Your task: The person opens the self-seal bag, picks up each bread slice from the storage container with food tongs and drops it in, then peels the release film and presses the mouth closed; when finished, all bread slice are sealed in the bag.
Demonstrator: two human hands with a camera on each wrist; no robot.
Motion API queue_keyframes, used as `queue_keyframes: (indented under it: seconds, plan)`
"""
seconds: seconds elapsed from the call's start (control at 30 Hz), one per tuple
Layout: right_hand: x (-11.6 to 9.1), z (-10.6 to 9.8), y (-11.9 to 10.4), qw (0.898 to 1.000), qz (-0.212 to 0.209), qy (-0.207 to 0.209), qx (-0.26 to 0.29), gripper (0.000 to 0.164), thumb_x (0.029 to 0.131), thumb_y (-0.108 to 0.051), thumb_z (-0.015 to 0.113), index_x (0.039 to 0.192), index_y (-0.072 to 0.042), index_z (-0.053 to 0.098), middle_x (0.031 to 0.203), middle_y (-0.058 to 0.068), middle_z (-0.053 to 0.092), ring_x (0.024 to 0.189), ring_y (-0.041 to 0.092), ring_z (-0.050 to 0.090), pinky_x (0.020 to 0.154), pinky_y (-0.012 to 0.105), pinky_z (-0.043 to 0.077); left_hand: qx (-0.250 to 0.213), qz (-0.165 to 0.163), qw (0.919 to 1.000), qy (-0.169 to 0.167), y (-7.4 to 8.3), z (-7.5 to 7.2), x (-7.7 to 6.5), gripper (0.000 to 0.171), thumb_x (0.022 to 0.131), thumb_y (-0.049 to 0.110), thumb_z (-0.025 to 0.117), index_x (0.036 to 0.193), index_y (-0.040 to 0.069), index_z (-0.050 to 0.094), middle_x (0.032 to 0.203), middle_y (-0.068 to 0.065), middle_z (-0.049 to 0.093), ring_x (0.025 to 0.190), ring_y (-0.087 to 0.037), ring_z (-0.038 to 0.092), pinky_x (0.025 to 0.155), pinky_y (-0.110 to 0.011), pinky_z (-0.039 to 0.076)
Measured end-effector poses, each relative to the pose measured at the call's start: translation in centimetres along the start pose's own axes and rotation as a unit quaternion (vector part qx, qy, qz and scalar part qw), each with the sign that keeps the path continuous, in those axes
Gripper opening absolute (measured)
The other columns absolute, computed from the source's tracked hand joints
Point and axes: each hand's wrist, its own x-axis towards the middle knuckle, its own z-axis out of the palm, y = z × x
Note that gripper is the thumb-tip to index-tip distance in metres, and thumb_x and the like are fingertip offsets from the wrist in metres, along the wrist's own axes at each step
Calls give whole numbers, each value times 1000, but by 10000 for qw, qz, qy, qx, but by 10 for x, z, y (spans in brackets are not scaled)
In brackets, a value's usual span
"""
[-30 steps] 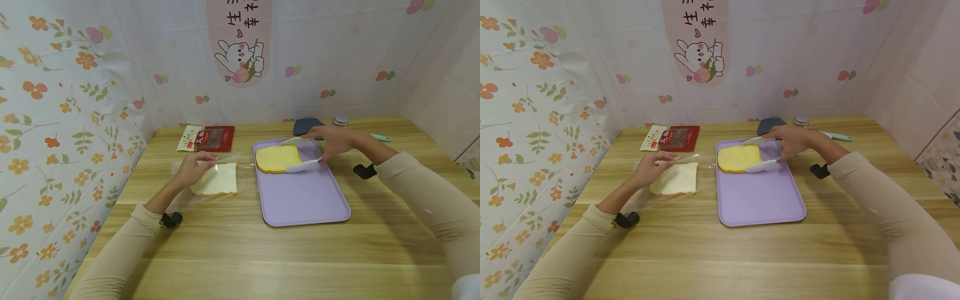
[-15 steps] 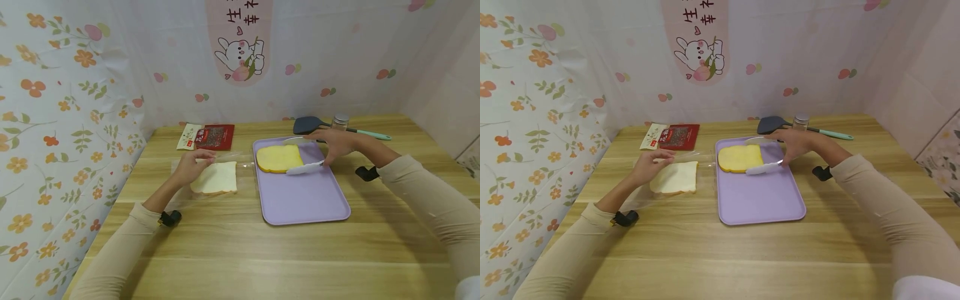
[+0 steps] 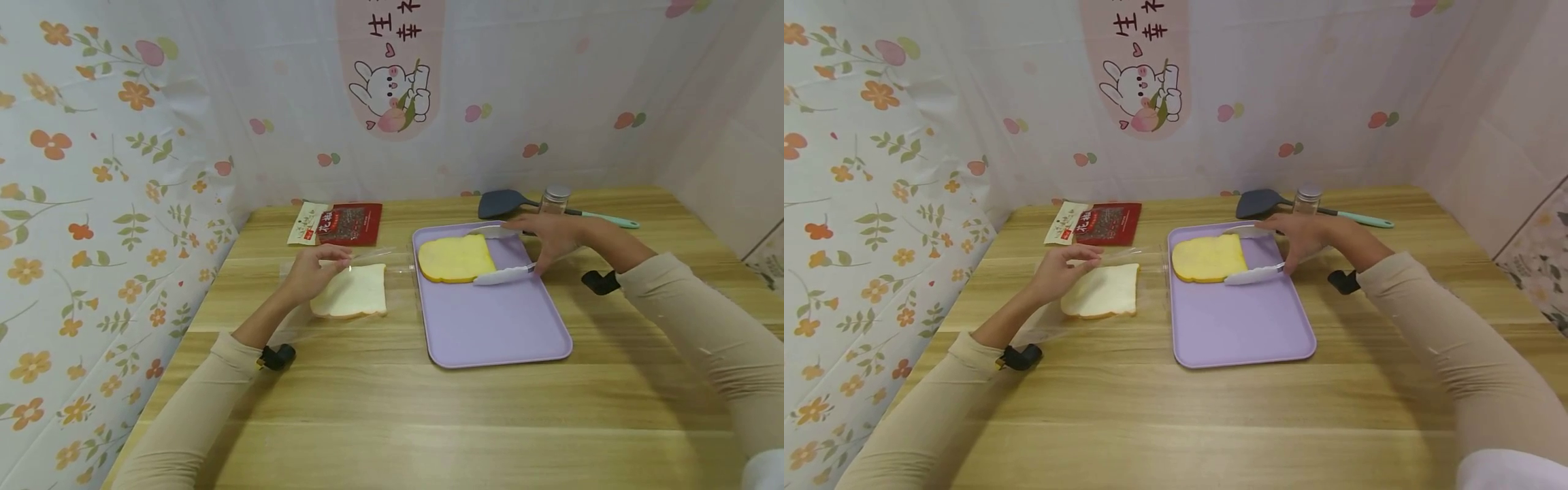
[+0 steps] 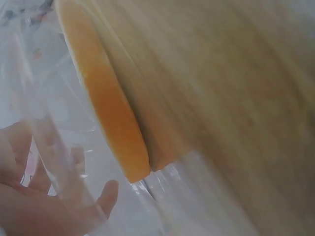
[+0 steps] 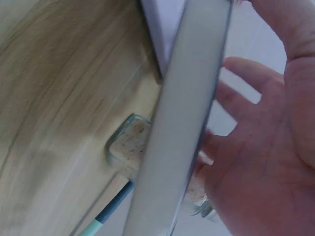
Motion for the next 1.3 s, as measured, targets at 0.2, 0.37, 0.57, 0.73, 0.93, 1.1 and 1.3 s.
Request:
queue_keyframes:
  seconds: [0.2,0.37,0.57,0.73,0.93,1.1,1.3]
  plan:
    - [2,3,3,9994,-142,261,-161,117,63,-32,95,155,-4,28,155,26,27,139,50,27,102,68,34,-9,47,10000,-22,-1,1,1,14,95,8,67,95,-4,74,116,-20,69,113,-35,63,95,-52,49]
    - [3,1,-2,9981,-195,381,-450,115,61,-30,96,154,-6,32,155,26,28,139,54,22,100,73,29,-21,22,10000,-4,-2,2,0,14,95,9,67,95,-4,74,116,-19,70,114,-34,63,95,-51,49]
    - [3,1,-3,9975,-150,387,-571,116,61,-32,96,154,-8,32,155,25,29,140,54,21,100,77,23,-77,100,9999,28,-2,3,0,14,94,4,66,96,-8,73,117,-24,68,115,-40,61,96,-56,47]
    - [8,4,-1,9971,-216,399,-613,116,61,-32,95,155,-8,32,154,23,30,139,52,24,99,76,28,-57,56,10000,17,-2,3,0,14,94,5,67,96,-8,73,116,-23,68,114,-38,62,95,-55,48]
    - [11,6,-4,9976,-315,332,-528,116,63,-30,94,156,-9,29,154,22,30,137,48,29,100,68,34,32,-9,10000,-38,-2,3,1,13,95,8,68,95,-3,74,117,-18,70,115,-33,63,93,-50,49]
    - [14,4,-7,9968,-342,331,-640,115,62,-30,94,155,-7,31,153,22,33,136,47,32,101,67,35,51,57,9999,-70,-1,3,0,14,95,8,67,96,-4,74,117,-18,70,113,-35,63,93,-51,49]
    - [16,2,-9,9982,-247,178,-511,115,63,-27,93,156,-9,29,153,22,31,136,46,31,101,65,37,76,45,9999,-96,-1,2,0,15,95,9,67,96,-4,74,117,-18,70,114,-34,63,95,-51,49]
